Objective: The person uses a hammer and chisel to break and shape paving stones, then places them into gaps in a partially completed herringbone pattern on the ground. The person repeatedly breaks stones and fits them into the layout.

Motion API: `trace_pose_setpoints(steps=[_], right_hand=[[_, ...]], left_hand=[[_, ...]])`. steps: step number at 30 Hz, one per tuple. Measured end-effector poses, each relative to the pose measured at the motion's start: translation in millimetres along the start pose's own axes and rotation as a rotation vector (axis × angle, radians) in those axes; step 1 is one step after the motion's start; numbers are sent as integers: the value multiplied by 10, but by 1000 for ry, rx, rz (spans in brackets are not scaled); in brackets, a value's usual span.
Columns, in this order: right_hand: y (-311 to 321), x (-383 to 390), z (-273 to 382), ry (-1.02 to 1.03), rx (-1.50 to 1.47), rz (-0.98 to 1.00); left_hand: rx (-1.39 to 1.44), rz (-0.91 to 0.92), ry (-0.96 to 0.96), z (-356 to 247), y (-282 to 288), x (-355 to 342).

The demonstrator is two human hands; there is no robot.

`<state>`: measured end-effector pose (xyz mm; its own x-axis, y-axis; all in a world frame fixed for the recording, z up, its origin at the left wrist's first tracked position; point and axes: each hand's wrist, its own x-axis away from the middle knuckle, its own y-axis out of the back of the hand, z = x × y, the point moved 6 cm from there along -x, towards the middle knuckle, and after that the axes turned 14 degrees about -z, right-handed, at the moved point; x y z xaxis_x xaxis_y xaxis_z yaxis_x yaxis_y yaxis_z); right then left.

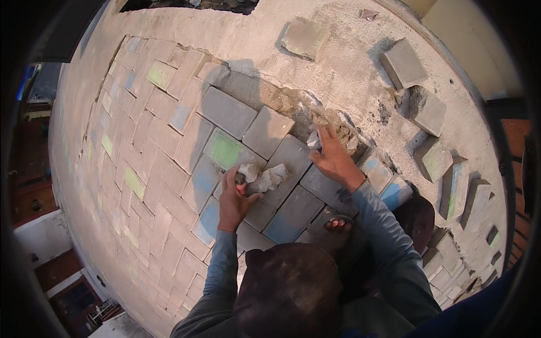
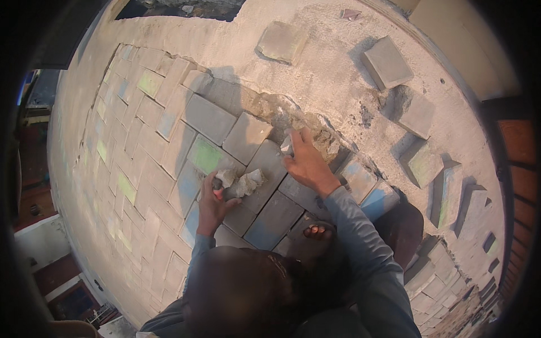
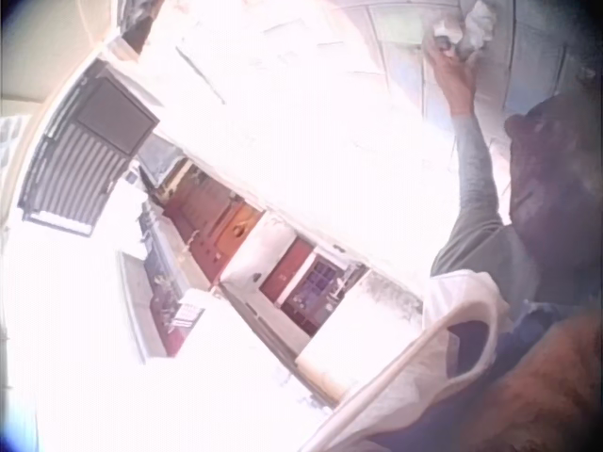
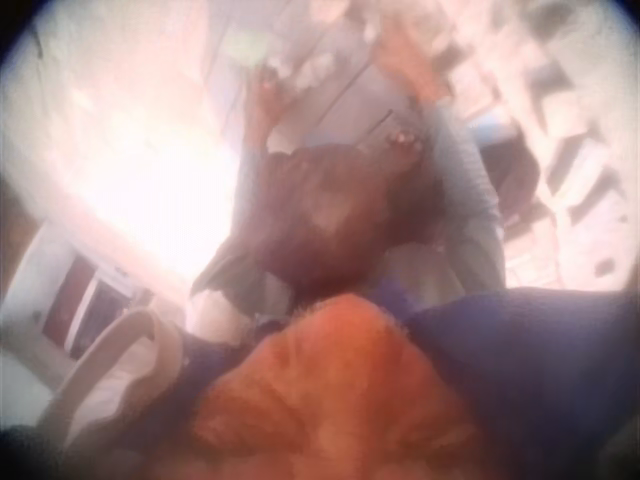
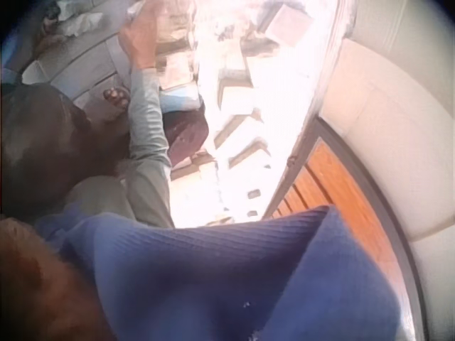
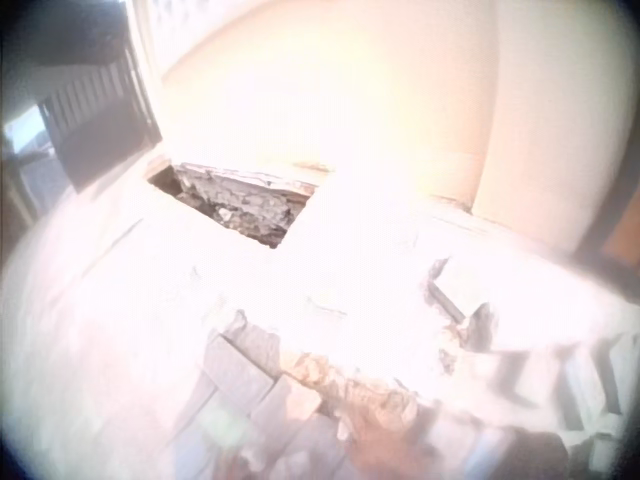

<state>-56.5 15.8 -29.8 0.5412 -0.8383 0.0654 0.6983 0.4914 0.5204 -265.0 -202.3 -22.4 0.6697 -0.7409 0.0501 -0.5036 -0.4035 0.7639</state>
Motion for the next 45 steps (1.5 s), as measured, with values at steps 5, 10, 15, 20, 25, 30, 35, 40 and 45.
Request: trace_pose_setpoints(steps=[5, 10, 15, 20, 25, 30, 35, 40, 45], right_hand=[[-467, 340, 338, 398, 20, 26], [-894, 392, 953, 600, 325, 143], [-1105, 323, 795, 565, 539, 46], [-1205, 332, 645, 555, 465, 87], [-908, 602, 578, 421, 292, 335], [-895, 861, 361, 56, -5, 455], [-1009, 1018, 341, 221, 306, 384], [-1044, 945, 168, 199, 243, 478], [-1268, 970, -177, 207, 173, 514]], left_hand=[[70, -32, -115, 123, -29, -42], [141, -6, -122, 225, -76, -106], [193, 119, -29, 153, -114, -223], [411, 331, 159, 252, -181, -245], [274, 462, 60, -72, -182, 47], [227, 642, 144, 2, -207, 248], [123, 497, 16, 86, -299, 277], [263, 410, 207, 87, -754, 151], [347, 381, 77, -825, -1312, 34]])
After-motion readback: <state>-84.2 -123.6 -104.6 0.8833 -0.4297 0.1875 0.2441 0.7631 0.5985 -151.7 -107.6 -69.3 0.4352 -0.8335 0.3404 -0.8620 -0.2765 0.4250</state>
